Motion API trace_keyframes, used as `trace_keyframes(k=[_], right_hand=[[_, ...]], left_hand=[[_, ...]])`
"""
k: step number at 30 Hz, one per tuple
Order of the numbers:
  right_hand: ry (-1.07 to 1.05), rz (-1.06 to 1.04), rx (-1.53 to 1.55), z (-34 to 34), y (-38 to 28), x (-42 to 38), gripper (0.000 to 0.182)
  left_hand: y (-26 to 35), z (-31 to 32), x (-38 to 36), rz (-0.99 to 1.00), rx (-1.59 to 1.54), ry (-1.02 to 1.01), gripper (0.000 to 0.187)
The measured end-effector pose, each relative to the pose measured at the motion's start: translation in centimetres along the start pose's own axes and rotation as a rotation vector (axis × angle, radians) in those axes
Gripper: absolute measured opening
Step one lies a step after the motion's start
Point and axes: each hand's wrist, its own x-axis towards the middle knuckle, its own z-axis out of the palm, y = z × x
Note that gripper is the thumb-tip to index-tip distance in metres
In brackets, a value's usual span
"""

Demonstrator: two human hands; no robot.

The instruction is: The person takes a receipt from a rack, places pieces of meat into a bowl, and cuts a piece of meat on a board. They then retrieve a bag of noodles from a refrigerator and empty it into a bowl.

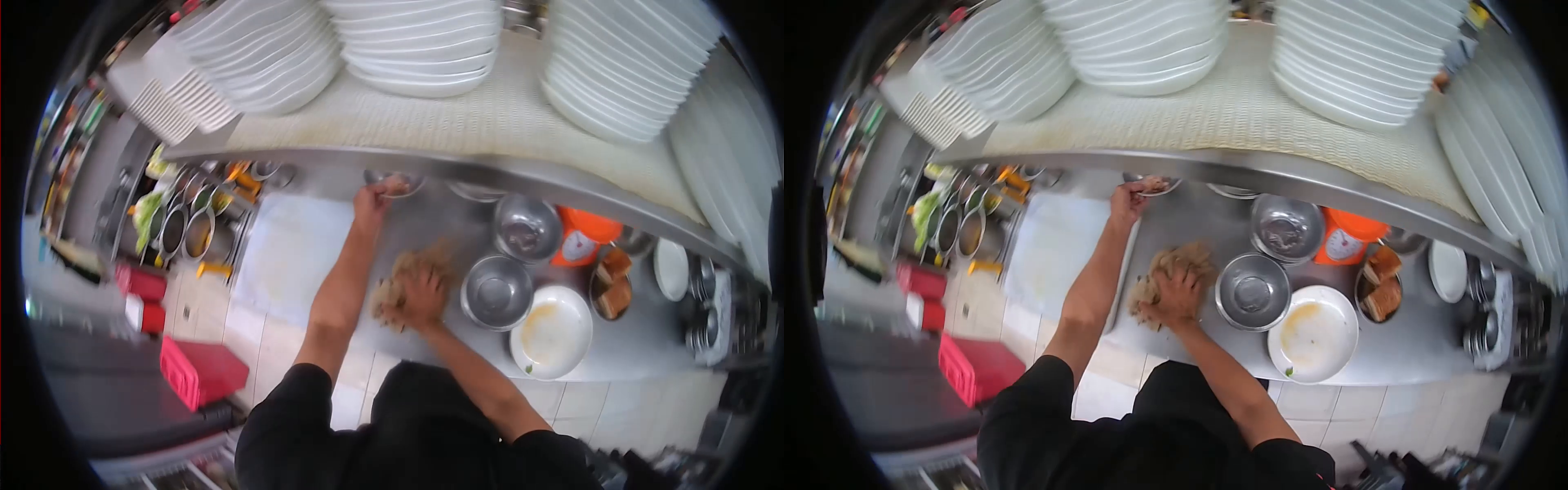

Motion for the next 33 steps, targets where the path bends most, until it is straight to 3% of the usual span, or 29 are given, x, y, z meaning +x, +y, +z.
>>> trace_keyframes(k=[2, 4, 6, 8, 11, 14, 16, 19, 22, 29, 33], right_hand=[[0.023, 0.006, -0.024, 1.0, 0.0, -1.7, 0.064], [0.037, 0.04, -0.064, 1.4, 0.0, -4.0, 0.06], [0.106, 0.033, -0.071, 1.8, 0.4, -6.9, 0.056], [0.121, 0.053, -0.06, 1.3, 0.4, -8.5, 0.054], [0.08, 0.164, -0.026, -0.5, -0.1, -12.0, 0.052], [0.085, 0.296, -0.028, -1.6, 0.9, -15.1, 0.051], [0.125, 0.411, -0.026, -2.2, 2.0, -17.6, 0.051], [0.291, 0.566, 0.074, -6.1, 2.0, -20.6, 0.046], [0.271, 0.61, 0.094, -10.0, 1.2, -20.4, 0.042], [0.345, 0.166, 0.29, -9.3, -1.9, -11.4, 0.042], [0.255, 0.129, 0.198, -2.6, -2.0, -5.5, 0.044]], left_hand=[[-2.1, -3.7, 8.7, -0.037, 0.011, -0.282, 0.013], [-1.6, -0.1, 7.3, -0.06, -0.219, -0.158, 0.008], [-1.0, 2.0, 6.5, 0.016, -0.107, -0.194, 0.019], [-1.9, 0.3, 12.1, -0.065, -0.11, -0.363, 0.022], [-0.8, 0.6, 12.2, -0.267, -0.033, -0.301, 0.024], [-0.1, -1.5, 13.1, -0.374, 0.167, -0.491, 0.023], [0.3, -2.8, 8.6, -0.248, 0.14, -0.455, 0.019], [2.6, -5.9, 0.7, -0.324, 0.158, -0.479, 0.019], [3.9, -9.7, -8.8, -0.312, 0.184, -0.477, 0.022], [3.2, -16.3, -25.8, -0.342, 0.125, -0.278, 0.021], [2.1, -18.2, -32.6, -0.249, 0.214, -0.115, 0.022]])
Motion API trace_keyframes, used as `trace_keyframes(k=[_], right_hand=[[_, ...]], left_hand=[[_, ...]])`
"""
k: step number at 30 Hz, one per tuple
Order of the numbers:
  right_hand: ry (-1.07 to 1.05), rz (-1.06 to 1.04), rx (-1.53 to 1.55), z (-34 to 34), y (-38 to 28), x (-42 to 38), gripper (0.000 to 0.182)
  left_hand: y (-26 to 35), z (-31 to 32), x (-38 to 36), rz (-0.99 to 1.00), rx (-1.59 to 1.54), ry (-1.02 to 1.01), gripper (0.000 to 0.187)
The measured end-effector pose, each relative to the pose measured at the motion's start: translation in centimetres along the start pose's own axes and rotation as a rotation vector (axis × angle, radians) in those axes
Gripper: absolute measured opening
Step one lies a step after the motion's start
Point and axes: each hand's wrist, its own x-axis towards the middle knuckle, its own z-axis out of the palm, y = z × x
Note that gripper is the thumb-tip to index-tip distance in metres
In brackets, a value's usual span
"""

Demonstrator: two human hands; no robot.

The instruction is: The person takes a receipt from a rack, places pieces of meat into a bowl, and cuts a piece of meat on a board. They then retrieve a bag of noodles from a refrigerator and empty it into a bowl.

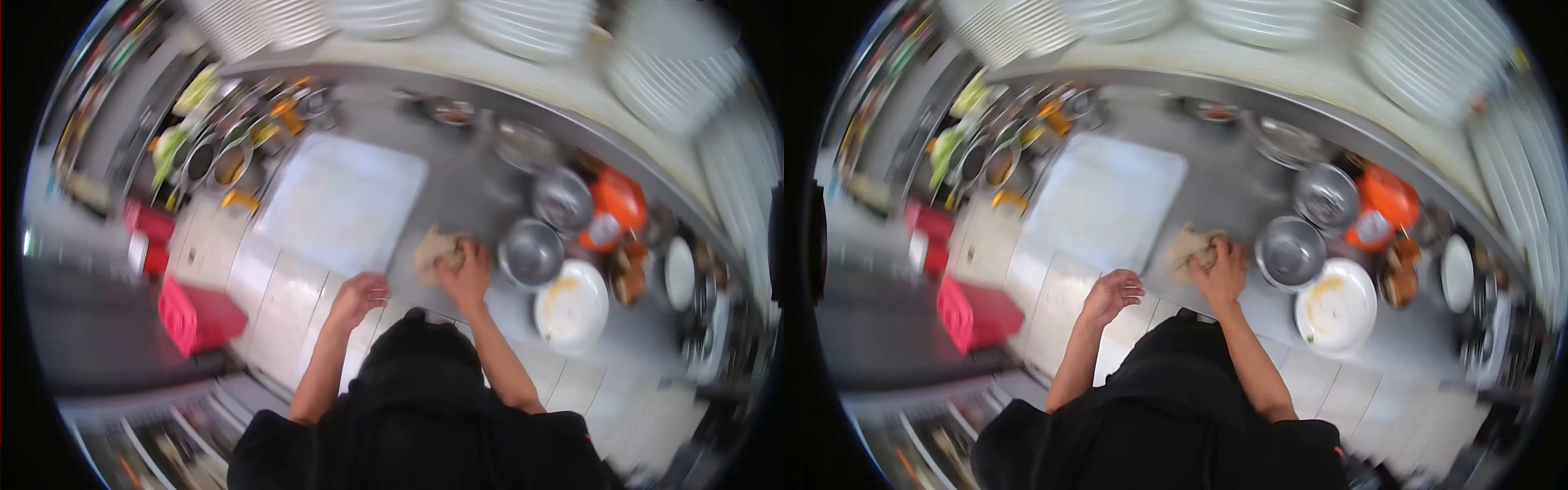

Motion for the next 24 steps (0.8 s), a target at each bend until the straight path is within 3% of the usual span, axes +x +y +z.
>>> trace_keyframes(k=[3, 5, 9, 12, 14, 16, 18, 19, 20, 22, 23, 24], right_hand=[[0.001, -0.277, -0.35, 4.0, 1.5, 0.9, 0.044], [-0.028, -0.407, -0.27, 5.6, 3.2, 2.4, 0.045], [0.018, -0.295, -0.21, 6.5, 2.6, 3.2, 0.046], [0.083, -0.293, -0.259, 8.0, 4.5, 4.0, 0.049], [0.176, -0.413, -0.391, 7.3, 3.7, 3.9, 0.055], [0.153, -0.137, -0.59, 7.0, 1.3, 3.4, 0.056], [0.022, -0.33, -0.733, 4.0, -4.4, 1.6, 0.073], [0.217, -0.416, -0.777, 5.0, -3.4, 1.5, 0.063], [0.207, -0.458, -0.751, 6.0, -3.7, 2.6, 0.063], [0.454, -0.894, -0.622, 7.6, -5.2, 4.6, 0.062], [0.582, -1.089, -0.542, 8.3, -6.9, 4.6, 0.062], [0.473, -1.097, -0.481, 8.8, -11.7, 3.1, 0.058]], left_hand=[[-1.8, -0.7, -4.0, 0.061, -0.006, 0.148, 0.021], [-3.2, -1.7, -6.2, 0.117, -0.053, 0.225, 0.022], [-4.0, -3.4, -10.0, 0.094, -0.12, 0.416, 0.024], [-3.4, -7.0, -12.5, 0.251, -0.152, 0.561, 0.021], [-3.9, -10.6, -15.2, 0.369, -0.178, 0.696, 0.019], [-3.7, -14.5, -17.9, 0.499, -0.188, 0.836, 0.016], [-3.6, -19.3, -23.1, 0.541, -0.117, 1.159, 0.012], [-4.8, -23.0, -26.4, 0.6, -0.091, 1.329, 0.012], [-6.1, -26.7, -30.9, 0.643, 0.057, 1.557, 0.012], [-5.7, -29.5, -42.1, 0.556, 0.062, 2.039, 0.019], [-7.3, -32.5, -48.1, 0.628, 0.23, 2.269, 0.023], [-6.6, -33.4, -53.5, 0.424, 0.138, 2.622, 0.034]])
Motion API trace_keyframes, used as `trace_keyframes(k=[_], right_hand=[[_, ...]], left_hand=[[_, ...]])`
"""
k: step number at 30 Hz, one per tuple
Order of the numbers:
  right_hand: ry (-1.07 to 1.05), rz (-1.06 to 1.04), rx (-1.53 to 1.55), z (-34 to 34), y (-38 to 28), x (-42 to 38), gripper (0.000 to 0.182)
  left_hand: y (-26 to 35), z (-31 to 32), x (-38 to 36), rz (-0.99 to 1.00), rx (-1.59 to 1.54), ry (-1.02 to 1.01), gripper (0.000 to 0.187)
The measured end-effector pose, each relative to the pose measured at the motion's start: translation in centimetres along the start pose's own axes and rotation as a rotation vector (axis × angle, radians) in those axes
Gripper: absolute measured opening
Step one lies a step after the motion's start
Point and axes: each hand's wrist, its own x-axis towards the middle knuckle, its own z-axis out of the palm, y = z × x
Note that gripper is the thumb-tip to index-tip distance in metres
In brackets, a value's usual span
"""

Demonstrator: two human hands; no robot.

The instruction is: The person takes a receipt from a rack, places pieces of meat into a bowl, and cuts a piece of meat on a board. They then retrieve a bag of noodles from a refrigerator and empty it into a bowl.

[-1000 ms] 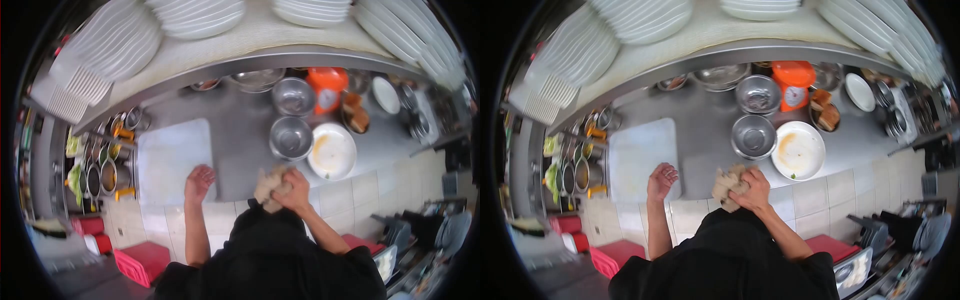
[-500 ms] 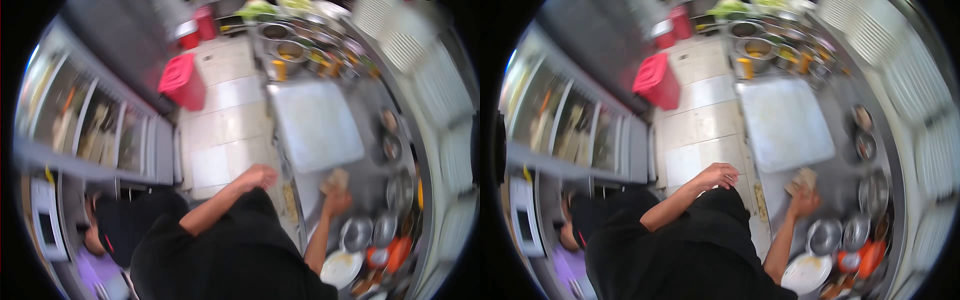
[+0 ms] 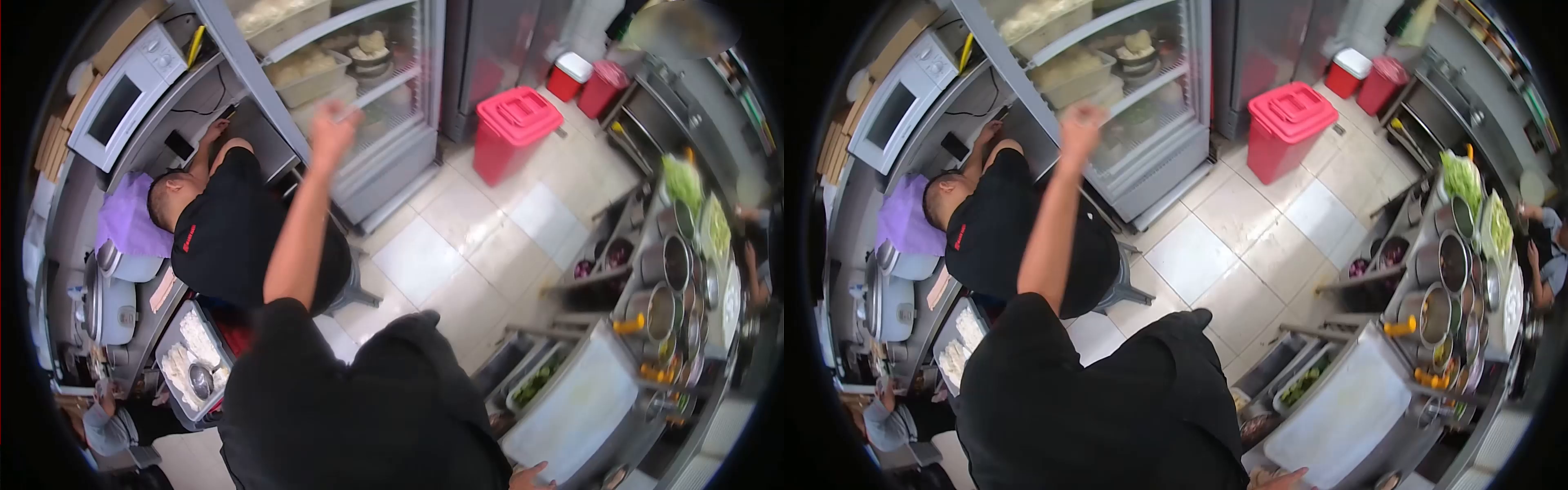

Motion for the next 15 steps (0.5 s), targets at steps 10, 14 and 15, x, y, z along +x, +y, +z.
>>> trace_keyframes(k=[10, 14, 15], right_hand=[[-0.317, -0.062, 1.185, 7.7, -24.6, 13.2, 0.038], [-0.717, 0.086, 1.483, 12.5, -29.8, 13.8, 0.039], [-0.727, 0.004, 1.512, 12.9, -31.4, 14.7, 0.039]], left_hand=[[-2.0, -13.3, 27.2, -0.057, 0.213, 0.672, 0.056], [-1.5, -12.7, 27.6, -0.002, 0.273, 0.757, 0.049], [-1.5, -13.0, 27.8, -0.017, 0.245, 0.73, 0.05]])
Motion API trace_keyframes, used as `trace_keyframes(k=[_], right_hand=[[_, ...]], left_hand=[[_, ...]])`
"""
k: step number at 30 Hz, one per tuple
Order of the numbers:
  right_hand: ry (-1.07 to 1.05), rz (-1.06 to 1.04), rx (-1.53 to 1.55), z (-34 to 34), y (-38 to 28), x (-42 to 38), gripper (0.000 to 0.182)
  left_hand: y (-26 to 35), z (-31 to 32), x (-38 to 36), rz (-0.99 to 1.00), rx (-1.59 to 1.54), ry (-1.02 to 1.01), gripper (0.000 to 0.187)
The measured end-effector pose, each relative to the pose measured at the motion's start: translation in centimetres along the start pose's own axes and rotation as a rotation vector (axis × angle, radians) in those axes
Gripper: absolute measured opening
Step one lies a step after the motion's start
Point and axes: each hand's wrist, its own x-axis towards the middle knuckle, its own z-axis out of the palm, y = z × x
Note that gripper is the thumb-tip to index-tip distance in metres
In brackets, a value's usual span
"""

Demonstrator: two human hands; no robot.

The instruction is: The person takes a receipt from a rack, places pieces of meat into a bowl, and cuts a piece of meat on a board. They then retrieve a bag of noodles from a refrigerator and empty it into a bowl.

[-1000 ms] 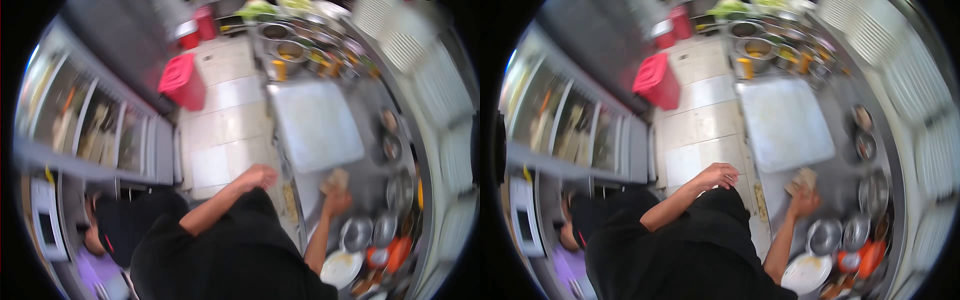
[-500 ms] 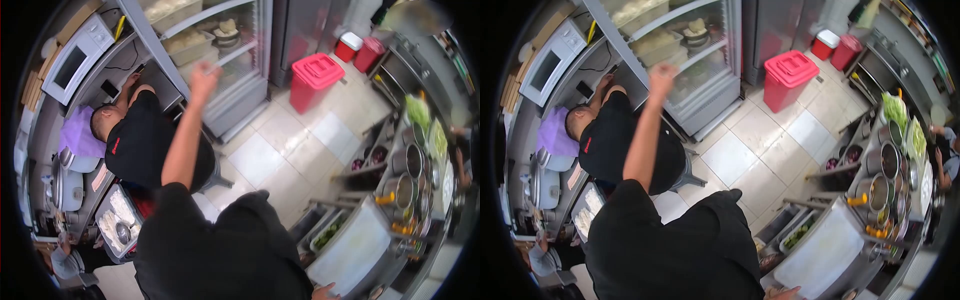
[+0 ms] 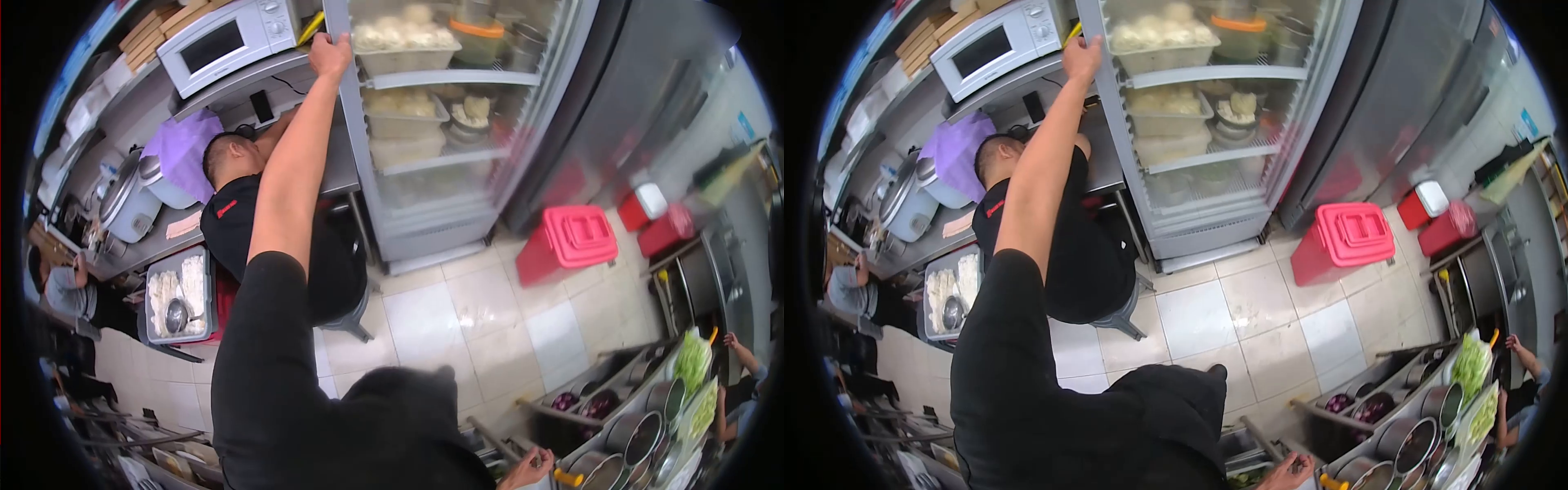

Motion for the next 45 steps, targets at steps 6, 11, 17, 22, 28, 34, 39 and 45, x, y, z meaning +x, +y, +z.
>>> trace_keyframes(k=[6, 11, 17, 22, 28, 34, 39, 45], right_hand=[[-0.203, -0.222, 0.115, 4.2, -2.0, 7.3, 0.014], [-0.431, -0.118, 0.222, 10.7, -8.2, 13.1, 0.017], [-0.898, -0.293, 0.526, 19.9, -20.4, 13.6, 0.02], [-1.3, -0.501, 0.697, 23.0, -27.3, 10.2, 0.028], [-1.215, -0.611, 0.536, 23.2, -26.3, 9.4, 0.051], [-0.692, -0.256, 0.419, 22.4, -20.3, 13.6, 0.057], [-0.311, -0.058, 0.4, 24.5, -16.5, 22.3, 0.042], [-0.156, 0.045, 0.511, 25.8, -13.3, 30.8, 0.031]], left_hand=[[-0.3, -1.4, 0.6, -0.075, 0.156, -0.236, 0.054], [2.2, -5.6, -3.3, 0.034, 0.086, -0.263, 0.053], [7.1, -13.2, -13.6, -0.065, -0.336, -0.608, 0.029], [12.3, -18.9, -22.6, -0.095, -0.64, -0.706, 0.024], [7.5, -20.2, -31.9, -0.488, -0.558, -0.615, 0.025], [1.3, -16.4, -36.3, -0.795, -0.257, -0.597, 0.024], [-2.7, -6.5, -31.0, -0.337, 0.12, -0.522, 0.042], [-7.4, 9.4, -18.6, 0.0, 0.359, -0.38, 0.061]])
